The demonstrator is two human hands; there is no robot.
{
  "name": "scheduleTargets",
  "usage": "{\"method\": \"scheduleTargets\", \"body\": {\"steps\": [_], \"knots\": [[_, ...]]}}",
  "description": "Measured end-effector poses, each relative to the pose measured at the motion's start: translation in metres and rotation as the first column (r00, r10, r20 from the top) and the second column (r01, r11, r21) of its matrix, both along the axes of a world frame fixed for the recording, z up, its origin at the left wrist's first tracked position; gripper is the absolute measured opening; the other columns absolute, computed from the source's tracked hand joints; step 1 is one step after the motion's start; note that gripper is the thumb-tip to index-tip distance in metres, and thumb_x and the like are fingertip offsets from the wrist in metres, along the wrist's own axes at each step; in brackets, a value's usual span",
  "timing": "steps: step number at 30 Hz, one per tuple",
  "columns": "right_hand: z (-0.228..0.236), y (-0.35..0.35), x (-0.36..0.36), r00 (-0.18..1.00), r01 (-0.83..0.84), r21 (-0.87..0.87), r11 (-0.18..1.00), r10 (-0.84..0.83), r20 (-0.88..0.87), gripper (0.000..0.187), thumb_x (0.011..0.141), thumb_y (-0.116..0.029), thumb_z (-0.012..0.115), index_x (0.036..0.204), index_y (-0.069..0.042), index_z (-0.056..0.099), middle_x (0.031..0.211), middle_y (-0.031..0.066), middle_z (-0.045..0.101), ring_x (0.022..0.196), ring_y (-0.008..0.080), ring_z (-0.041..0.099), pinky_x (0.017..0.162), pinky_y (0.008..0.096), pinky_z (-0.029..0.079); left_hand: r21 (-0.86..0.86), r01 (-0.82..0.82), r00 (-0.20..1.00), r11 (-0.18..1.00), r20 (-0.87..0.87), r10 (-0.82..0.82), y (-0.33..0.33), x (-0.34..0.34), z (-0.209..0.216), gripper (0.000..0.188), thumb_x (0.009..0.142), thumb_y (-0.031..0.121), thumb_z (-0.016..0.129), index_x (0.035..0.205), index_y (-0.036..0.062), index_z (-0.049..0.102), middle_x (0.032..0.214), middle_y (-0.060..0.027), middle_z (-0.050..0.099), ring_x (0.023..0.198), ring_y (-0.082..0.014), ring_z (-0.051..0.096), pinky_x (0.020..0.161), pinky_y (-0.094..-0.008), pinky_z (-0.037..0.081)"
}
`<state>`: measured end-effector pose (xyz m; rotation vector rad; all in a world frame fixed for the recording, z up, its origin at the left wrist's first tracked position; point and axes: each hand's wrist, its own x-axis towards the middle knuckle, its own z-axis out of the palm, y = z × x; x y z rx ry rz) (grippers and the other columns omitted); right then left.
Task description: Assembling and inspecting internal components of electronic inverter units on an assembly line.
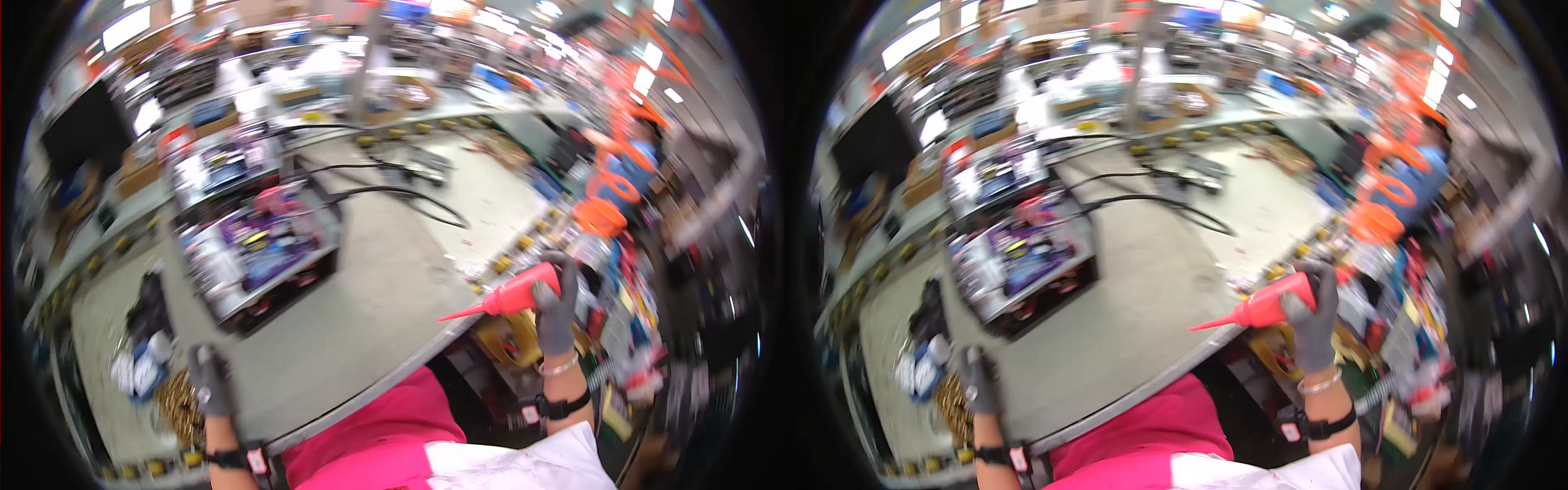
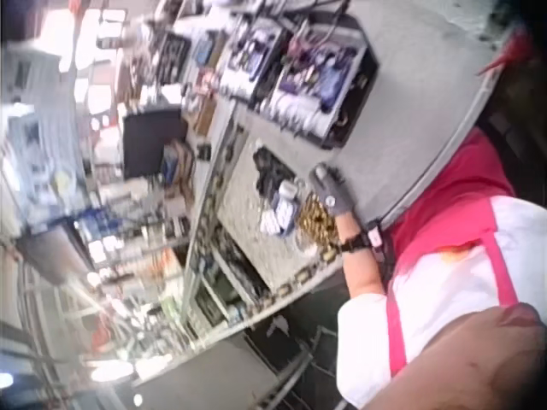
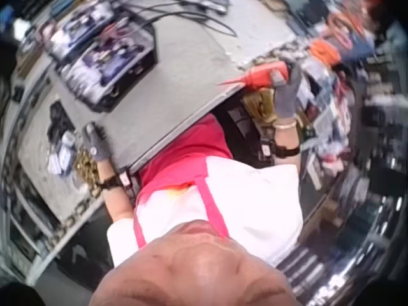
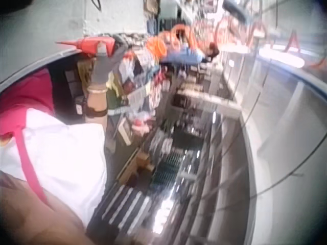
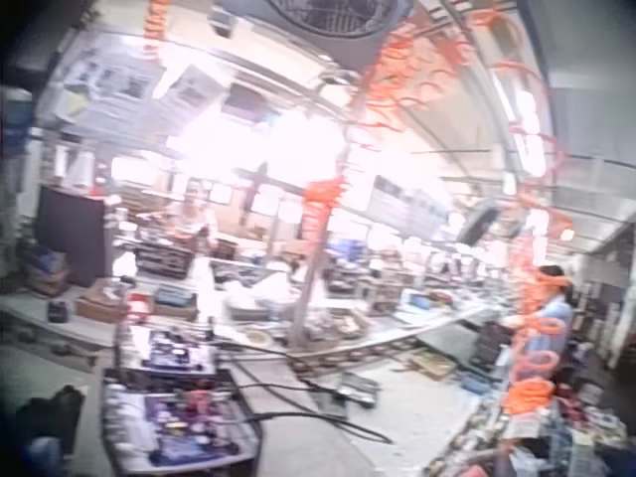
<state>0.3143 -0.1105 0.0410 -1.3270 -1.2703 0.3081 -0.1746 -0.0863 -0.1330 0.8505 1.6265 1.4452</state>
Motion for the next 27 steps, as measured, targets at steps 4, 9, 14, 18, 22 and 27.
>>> {"method": "scheduleTargets", "body": {"steps": [4,9,14,18,22,27], "knots": [[-0.022,-0.075,0.136,0.937,0.348,-0.183,0.919,-0.333,0.106,0.025,0.078,-0.019,0.067,0.096,-0.005,0.057,0.089,0.0043,0.057,0.083,0.0136,0.054,0.074,0.0291,0.047,0.103,0.062,0.997,0.993,-0.052,-0.056,0.004,0.008,0.008,0.025,0.097,0.03,0.043,0.093,0.0065,0.051,0.061,0.0013,0.044,0.051,-0.0058,0.039,0.046,-0.0203,0.03],[-0.077,-0.187,0.274,0.778,0.621,-0.55,0.558,-0.523,0.347,0.035,0.069,-0.027,0.074,0.088,-0.001,0.059,0.079,0.0059,0.059,0.073,0.0157,0.055,0.066,0.0319,0.047,0.051,0.014,0.997,0.999,-0.079,-0.01,0.006,0.012,0.011,0.026,0.097,0.03,0.043,0.091,0.0064,0.051,0.06,0.0004,0.043,0.05,-0.0075,0.041,0.046,-0.0219,0.032],[-0.134,-0.212,0.31,0.89,0.419,-0.562,0.713,-0.445,0.1,0.025,0.076,-0.024,0.07,0.087,-0.003,0.062,0.078,0.0072,0.059,0.073,0.0179,0.057,0.065,0.0347,0.047,-0.074,0.027,0.972,0.997,-0.232,-0.044,0.0,0.006,0.02,0.024,0.095,0.03,0.045,0.093,0.0081,0.055,0.061,-0.0011,0.048,0.052,-0.0104,0.047,0.049,-0.0268,0.04],[-0.133,-0.193,0.301,0.796,0.595,-0.568,0.568,-0.514,0.321,0.024,0.078,-0.02,0.068,0.092,-0.001,0.061,0.082,0.0089,0.061,0.075,0.019,0.058,0.068,0.0344,0.047,-0.104,0.133,0.978,0.986,-0.15,-0.147,-0.006,-0.008,0.035,0.029,0.093,0.032,0.05,0.093,0.0032,0.055,0.07,-0.0064,0.06,0.06,-0.0121,0.056,0.055,-0.0273,0.046],[-0.113,-0.168,0.267,0.629,0.777,-0.366,0.512,-0.596,0.499,0.024,0.079,-0.015,0.067,0.096,0.001,0.061,0.086,0.0106,0.063,0.077,0.0201,0.059,0.07,0.0341,0.048,-0.014,0.035,0.969,0.999,-0.243,-0.038,-0.014,-0.048,0.035,0.03,0.091,0.032,0.056,0.092,0.0022,0.057,0.07,-0.0061,0.062,0.063,-0.0109,0.059,0.058,-0.0284,0.048],[-0.075,-0.137,0.172,0.607,0.718,0.023,0.696,-0.642,0.469,0.025,0.081,-0.009,0.065,0.102,0.003,0.061,0.091,0.0128,0.065,0.079,0.0214,0.061,0.074,0.0338,0.049,0.136,-0.42,0.618,0.897,-0.681,0.393,-0.017,-0.15,0.008,0.023,0.084,0.026,0.064,0.091,0.0052,0.058,0.075,-0.0141,0.064,0.071,-0.0264,0.063,0.065,-0.0361,0.049]]}}
